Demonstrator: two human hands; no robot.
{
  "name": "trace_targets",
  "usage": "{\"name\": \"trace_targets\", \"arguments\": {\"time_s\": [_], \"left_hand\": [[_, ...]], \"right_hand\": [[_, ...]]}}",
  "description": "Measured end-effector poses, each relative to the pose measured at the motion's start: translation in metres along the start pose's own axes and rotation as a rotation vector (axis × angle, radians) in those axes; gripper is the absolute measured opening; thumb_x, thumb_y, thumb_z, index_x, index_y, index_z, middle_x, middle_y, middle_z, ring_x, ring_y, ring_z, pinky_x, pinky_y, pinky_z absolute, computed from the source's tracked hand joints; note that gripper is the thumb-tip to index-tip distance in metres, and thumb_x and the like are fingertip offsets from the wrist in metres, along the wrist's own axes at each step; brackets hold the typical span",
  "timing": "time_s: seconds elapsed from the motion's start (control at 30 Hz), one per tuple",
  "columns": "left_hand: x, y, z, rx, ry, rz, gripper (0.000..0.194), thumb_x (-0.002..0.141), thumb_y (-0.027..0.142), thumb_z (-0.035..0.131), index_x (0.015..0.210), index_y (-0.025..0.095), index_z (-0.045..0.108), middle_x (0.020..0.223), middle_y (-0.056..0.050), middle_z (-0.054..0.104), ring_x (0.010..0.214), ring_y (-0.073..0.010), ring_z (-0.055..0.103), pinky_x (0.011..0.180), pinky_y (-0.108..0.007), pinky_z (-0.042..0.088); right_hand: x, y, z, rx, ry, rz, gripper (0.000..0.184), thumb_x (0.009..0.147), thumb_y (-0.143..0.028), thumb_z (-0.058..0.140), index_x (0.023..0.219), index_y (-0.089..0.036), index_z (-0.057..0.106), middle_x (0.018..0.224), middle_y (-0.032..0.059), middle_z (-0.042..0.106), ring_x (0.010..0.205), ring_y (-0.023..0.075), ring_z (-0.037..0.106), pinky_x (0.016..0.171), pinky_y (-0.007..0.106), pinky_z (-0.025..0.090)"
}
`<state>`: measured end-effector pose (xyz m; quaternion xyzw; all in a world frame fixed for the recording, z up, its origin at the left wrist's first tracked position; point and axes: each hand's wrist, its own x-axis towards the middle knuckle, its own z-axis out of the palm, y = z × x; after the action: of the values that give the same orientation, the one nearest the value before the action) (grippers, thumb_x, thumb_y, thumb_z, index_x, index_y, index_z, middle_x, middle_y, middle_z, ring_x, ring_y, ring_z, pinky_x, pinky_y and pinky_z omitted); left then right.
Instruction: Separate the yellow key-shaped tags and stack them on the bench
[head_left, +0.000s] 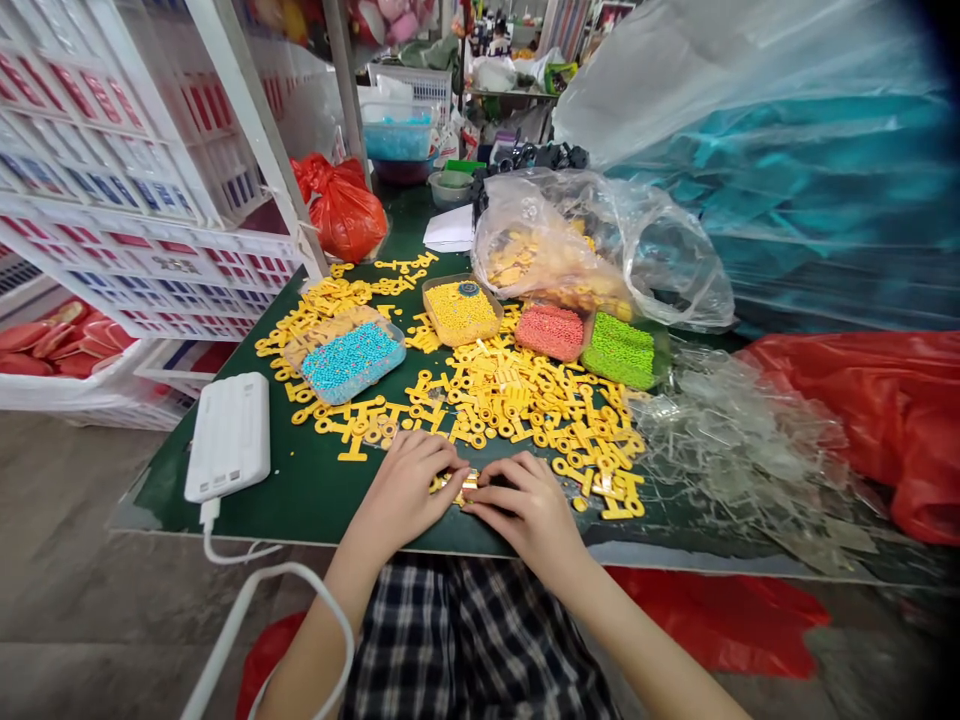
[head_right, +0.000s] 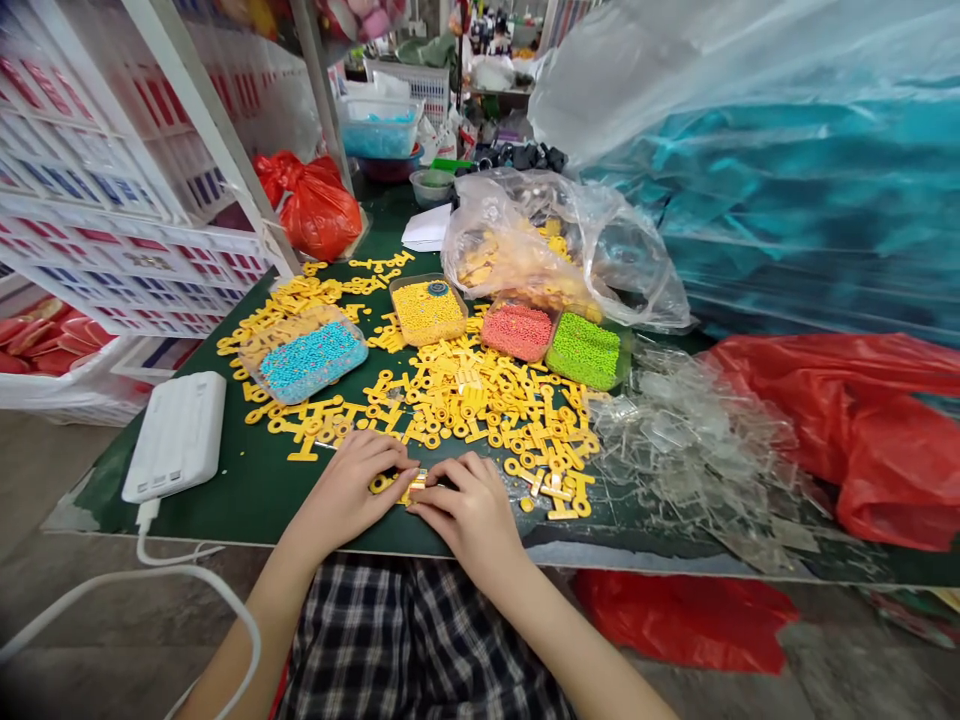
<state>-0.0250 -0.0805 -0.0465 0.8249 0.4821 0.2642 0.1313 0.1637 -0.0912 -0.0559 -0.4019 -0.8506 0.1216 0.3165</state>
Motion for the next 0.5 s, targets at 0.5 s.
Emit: {"name": "trace_targets", "arguments": {"time_s": [0.5], "left_hand": [[-0.0008, -0.0007, 0.0011, -0.036, 0.003, 0.003, 0.01, 0.092, 0.023, 0.056, 0.085, 0.019, 0.061, 0.09, -0.001, 0.065, 0.089, -0.0194, 0.055, 0.081, -0.035, 0.038]], "right_hand": [[0.0012, -0.0017, -0.0019, 0.006, 0.032, -0.054, 0.013, 0.088, -0.026, 0.064, 0.093, -0.024, 0.076, 0.092, 0.005, 0.068, 0.08, 0.0201, 0.053, 0.067, 0.034, 0.048]]}}
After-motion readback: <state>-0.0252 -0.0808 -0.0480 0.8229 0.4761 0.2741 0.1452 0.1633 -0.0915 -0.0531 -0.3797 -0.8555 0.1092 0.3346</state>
